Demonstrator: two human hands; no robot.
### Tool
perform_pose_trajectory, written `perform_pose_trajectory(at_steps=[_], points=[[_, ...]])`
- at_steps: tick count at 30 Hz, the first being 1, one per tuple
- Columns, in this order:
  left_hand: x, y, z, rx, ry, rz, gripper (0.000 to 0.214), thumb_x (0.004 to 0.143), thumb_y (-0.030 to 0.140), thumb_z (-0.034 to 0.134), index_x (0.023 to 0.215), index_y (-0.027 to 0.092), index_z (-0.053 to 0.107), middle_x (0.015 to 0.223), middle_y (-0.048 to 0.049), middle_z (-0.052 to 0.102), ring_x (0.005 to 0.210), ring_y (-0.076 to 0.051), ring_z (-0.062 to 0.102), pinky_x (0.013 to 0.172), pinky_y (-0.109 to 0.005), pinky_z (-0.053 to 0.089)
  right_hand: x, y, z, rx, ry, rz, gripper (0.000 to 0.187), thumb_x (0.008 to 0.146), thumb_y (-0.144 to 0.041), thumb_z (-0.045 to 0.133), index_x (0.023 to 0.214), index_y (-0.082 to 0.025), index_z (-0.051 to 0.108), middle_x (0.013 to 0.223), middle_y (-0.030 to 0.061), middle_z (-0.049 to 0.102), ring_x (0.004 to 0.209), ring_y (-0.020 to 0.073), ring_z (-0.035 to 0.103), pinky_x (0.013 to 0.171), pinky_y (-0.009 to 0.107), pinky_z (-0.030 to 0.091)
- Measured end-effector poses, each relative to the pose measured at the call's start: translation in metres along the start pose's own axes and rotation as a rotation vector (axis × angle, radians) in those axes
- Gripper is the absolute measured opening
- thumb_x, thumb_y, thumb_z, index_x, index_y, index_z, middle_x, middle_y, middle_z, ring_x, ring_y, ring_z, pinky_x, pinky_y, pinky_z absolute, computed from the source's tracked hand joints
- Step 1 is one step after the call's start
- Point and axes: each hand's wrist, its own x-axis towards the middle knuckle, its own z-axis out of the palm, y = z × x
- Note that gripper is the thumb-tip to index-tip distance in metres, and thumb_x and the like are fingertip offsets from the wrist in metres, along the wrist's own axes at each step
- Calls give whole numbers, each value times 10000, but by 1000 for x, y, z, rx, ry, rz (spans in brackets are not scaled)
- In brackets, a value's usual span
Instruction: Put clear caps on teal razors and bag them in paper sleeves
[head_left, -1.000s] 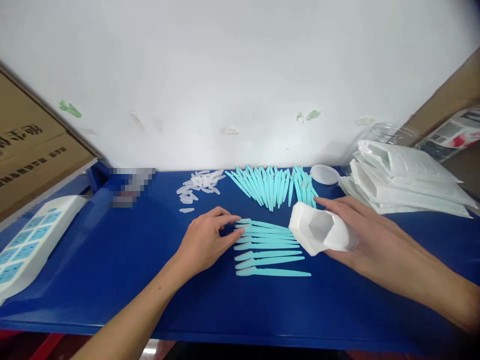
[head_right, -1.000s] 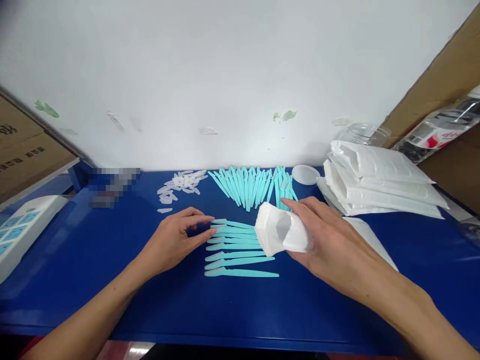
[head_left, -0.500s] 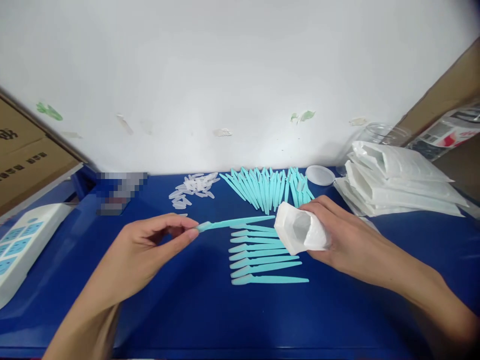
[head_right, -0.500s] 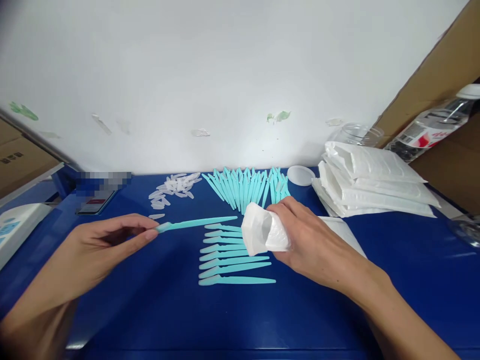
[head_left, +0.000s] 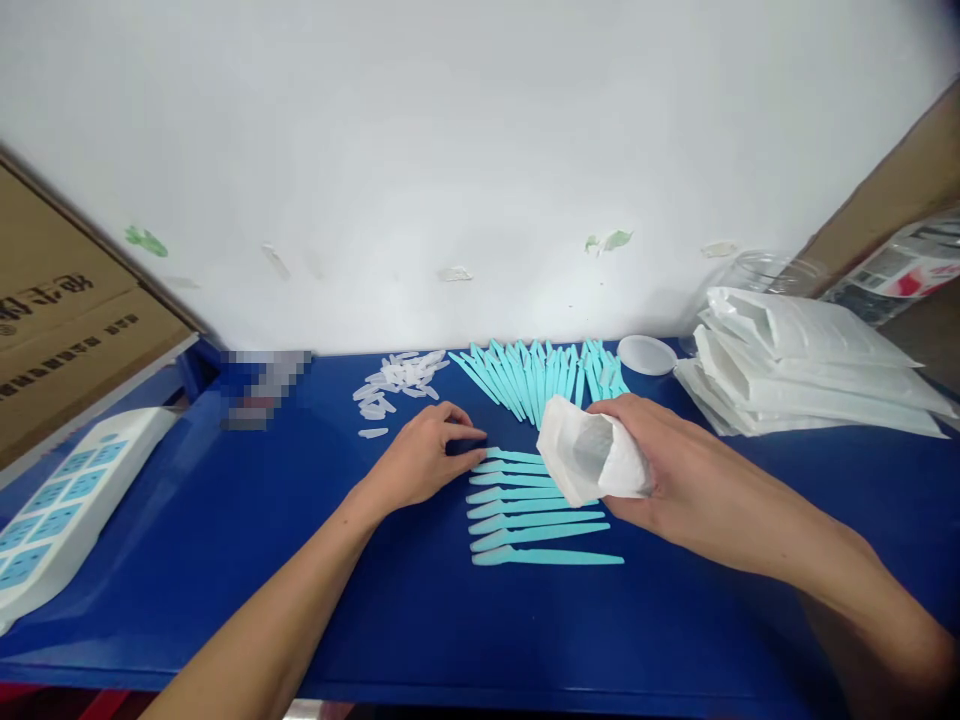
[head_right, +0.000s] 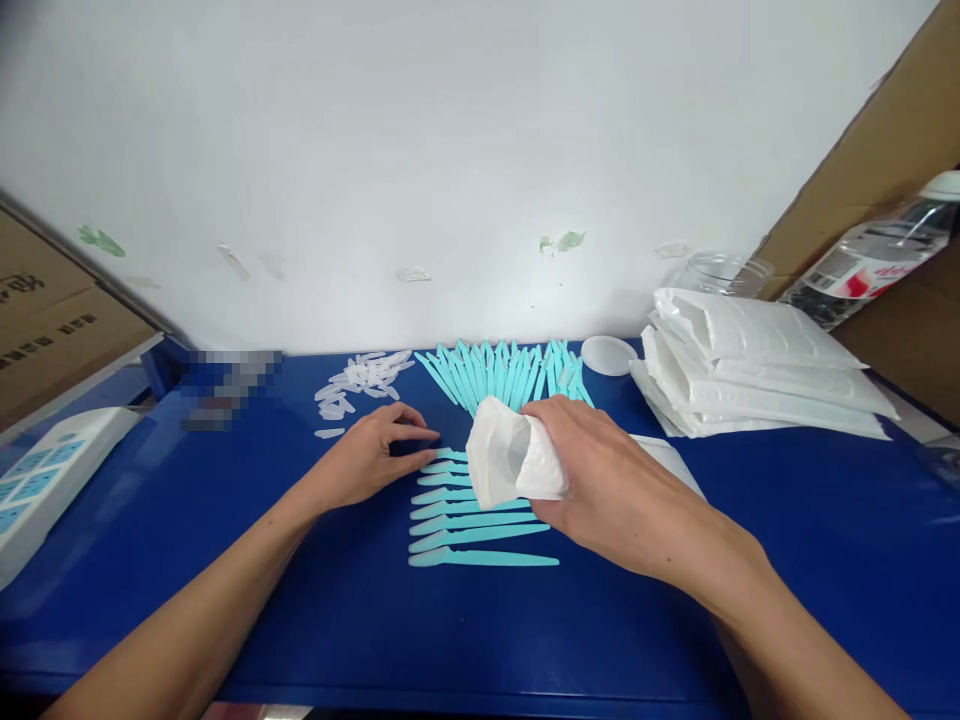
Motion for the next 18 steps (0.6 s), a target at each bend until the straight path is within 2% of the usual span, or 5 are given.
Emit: perform_pose_trajectory(at_steps=[4, 7, 12, 14, 18], points=[[0, -5, 6, -60, -36, -23, 234, 953, 422, 618, 1024, 265, 777, 1104, -41, 690, 1003, -233, 630, 847, -358, 503, 2, 3, 8, -31, -13, -2, 400, 800, -201, 624, 1180, -269, 517, 1126, 57, 614, 1045, 270, 579, 823, 384, 477], [-20, -6, -15, -173, -7, -117, 222, 958, 430, 612, 993, 250, 738, 967, -11, 726, 868, -192, 649, 761, -308, 501, 5, 6, 11, -55, 0, 2, 409, 798, -186, 618, 1184, -265, 505, 1124, 62, 605, 1045, 272, 563, 835, 397, 469], [-65, -5, -61, -120, 289, -212, 214, 903, 457, 701, 995, 266, 729, 931, 10, 728, 805, -170, 631, 687, -266, 477, 10, 8, 14, -55, -37, 6, 387, 781, -179, 624, 1143, -251, 509, 1094, 69, 597, 1023, 275, 554, 815, 401, 465], [-64, 16, -60, -101, 261, -127, 150, 904, 403, 717, 969, 269, 738, 917, 14, 730, 802, -163, 636, 696, -263, 485, 13, 3, 16, -46, -49, -11, 393, 771, -175, 630, 1139, -245, 511, 1087, 69, 593, 1019, 273, 553, 807, 397, 465], [-27, 61, -33, -161, 202, 226, 102, 948, 268, 665, 947, 248, 765, 934, -10, 752, 889, -174, 666, 827, -303, 518, 22, -10, 15, 7, -65, -93, 404, 757, -163, 637, 1132, -243, 510, 1085, 61, 588, 1008, 256, 567, 808, 377, 466]])
